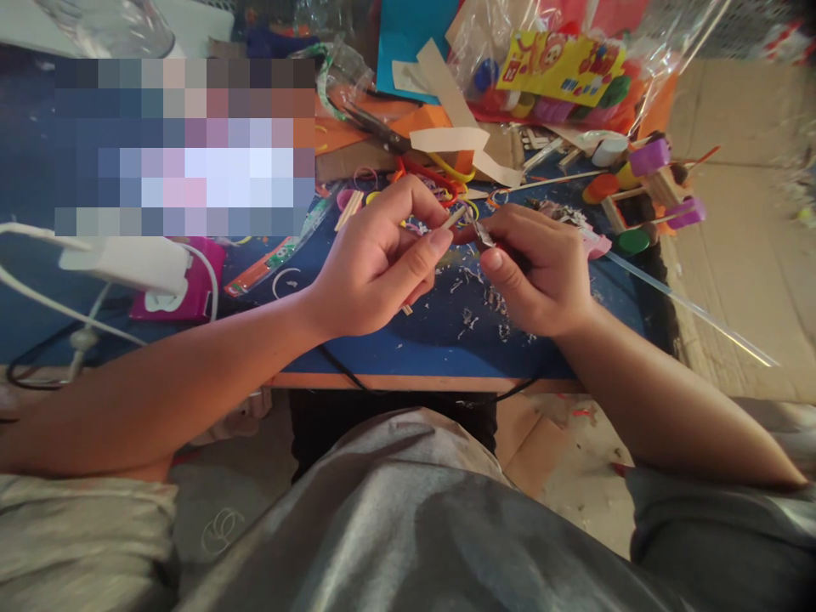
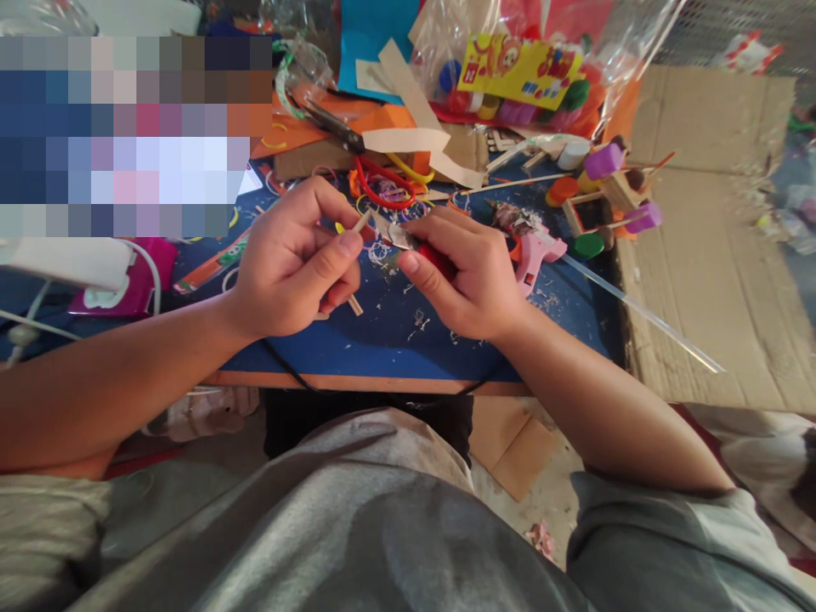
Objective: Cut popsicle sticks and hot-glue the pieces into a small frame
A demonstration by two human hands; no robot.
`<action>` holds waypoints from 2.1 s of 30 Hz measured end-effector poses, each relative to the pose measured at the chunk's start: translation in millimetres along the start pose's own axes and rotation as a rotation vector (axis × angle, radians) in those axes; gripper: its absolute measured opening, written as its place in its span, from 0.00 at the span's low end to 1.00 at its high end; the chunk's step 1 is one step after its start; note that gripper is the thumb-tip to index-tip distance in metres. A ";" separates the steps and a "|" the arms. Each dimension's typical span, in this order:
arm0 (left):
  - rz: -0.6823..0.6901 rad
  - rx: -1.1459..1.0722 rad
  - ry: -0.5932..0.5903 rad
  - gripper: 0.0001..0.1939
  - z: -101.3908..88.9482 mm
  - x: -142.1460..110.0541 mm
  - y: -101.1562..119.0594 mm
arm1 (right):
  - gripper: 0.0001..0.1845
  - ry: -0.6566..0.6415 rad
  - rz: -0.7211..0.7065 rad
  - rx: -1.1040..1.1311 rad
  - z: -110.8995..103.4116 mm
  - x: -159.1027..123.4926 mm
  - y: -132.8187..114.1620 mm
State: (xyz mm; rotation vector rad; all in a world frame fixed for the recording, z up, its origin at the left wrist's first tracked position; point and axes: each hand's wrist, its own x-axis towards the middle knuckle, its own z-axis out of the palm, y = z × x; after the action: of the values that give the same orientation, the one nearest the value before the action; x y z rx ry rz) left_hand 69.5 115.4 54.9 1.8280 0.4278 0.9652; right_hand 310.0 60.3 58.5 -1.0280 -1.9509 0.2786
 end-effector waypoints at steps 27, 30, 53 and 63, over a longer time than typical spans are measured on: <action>0.073 0.059 0.007 0.28 1.8 11.6 -19.5 | 0.22 -0.002 -0.027 -0.013 1.6 0.8 -0.7; 0.114 0.103 -0.003 0.25 0.1 13.2 -16.7 | 0.22 0.002 -0.019 -0.019 1.7 0.7 -0.9; 0.239 0.275 0.016 0.15 -1.7 13.4 -7.4 | 0.30 0.012 0.039 -0.023 4.2 -4.1 1.9; 0.247 0.315 0.045 0.15 -0.3 12.2 -6.6 | 0.31 0.022 0.048 -0.033 3.8 -3.5 0.4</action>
State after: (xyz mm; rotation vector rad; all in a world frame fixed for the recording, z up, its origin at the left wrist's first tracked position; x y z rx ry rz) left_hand 77.6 126.6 54.3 2.1851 0.4056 1.1597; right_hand 308.1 58.6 54.0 -1.0957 -1.9184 0.2612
